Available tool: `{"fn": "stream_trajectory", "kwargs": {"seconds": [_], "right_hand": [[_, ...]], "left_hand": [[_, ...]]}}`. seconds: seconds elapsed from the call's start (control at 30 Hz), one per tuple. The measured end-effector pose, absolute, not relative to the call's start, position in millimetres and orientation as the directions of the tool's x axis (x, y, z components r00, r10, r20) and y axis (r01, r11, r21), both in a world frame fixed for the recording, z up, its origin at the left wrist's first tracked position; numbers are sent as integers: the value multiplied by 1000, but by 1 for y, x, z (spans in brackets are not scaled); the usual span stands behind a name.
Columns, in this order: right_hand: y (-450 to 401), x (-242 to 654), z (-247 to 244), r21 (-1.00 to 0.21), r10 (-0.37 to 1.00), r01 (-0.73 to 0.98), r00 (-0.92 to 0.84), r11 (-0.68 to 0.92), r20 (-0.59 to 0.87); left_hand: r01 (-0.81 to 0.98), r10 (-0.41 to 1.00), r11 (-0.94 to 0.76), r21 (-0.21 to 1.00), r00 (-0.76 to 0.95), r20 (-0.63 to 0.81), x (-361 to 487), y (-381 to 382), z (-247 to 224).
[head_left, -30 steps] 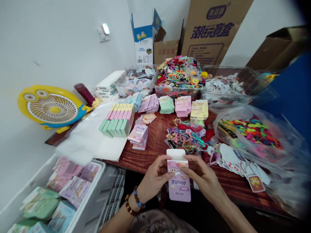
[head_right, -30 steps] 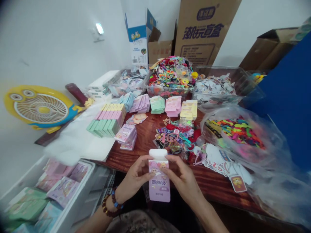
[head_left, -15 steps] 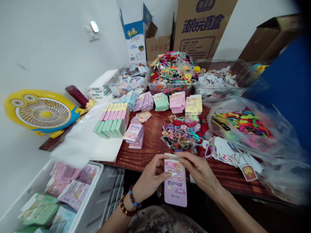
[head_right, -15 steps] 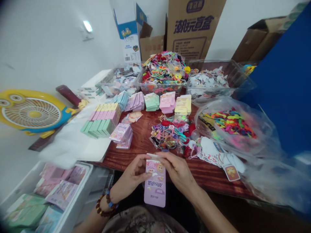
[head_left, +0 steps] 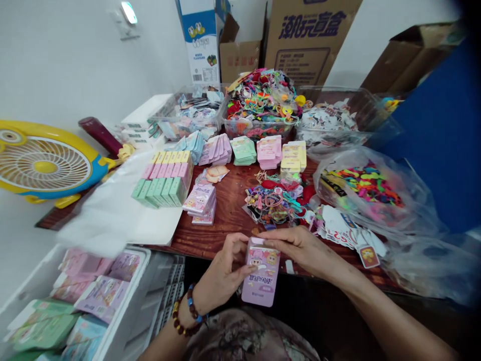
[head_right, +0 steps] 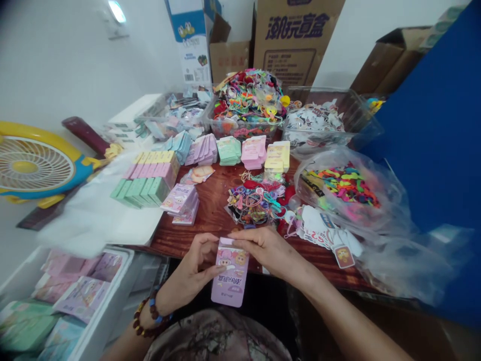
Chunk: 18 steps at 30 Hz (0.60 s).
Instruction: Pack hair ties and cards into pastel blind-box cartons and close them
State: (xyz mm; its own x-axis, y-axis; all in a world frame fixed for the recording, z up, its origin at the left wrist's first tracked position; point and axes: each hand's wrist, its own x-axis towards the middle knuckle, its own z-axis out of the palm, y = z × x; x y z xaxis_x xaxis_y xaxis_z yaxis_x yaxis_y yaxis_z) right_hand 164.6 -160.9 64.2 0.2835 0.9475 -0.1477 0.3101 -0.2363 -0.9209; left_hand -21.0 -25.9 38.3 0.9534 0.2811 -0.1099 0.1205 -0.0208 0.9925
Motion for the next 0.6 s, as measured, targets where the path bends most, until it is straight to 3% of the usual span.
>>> {"fn": "stream_trajectory", "kwargs": {"seconds": [0.33, 0.5, 0.6], "right_hand": [[-162, 166, 76, -779, 1000, 626, 9, -19, -18], [-172, 158, 62, -812, 977, 576, 211, -94, 37], [-174, 153, 50, -871, 942, 489, 315, -58, 114]], "left_hand": [[164, 305, 16, 986, 939, -161, -24, -23, 32], [140, 324, 109, 984, 931, -168, -22, -21, 30], [125, 308, 129, 984, 938, -160, -21, -19, 30]]}}
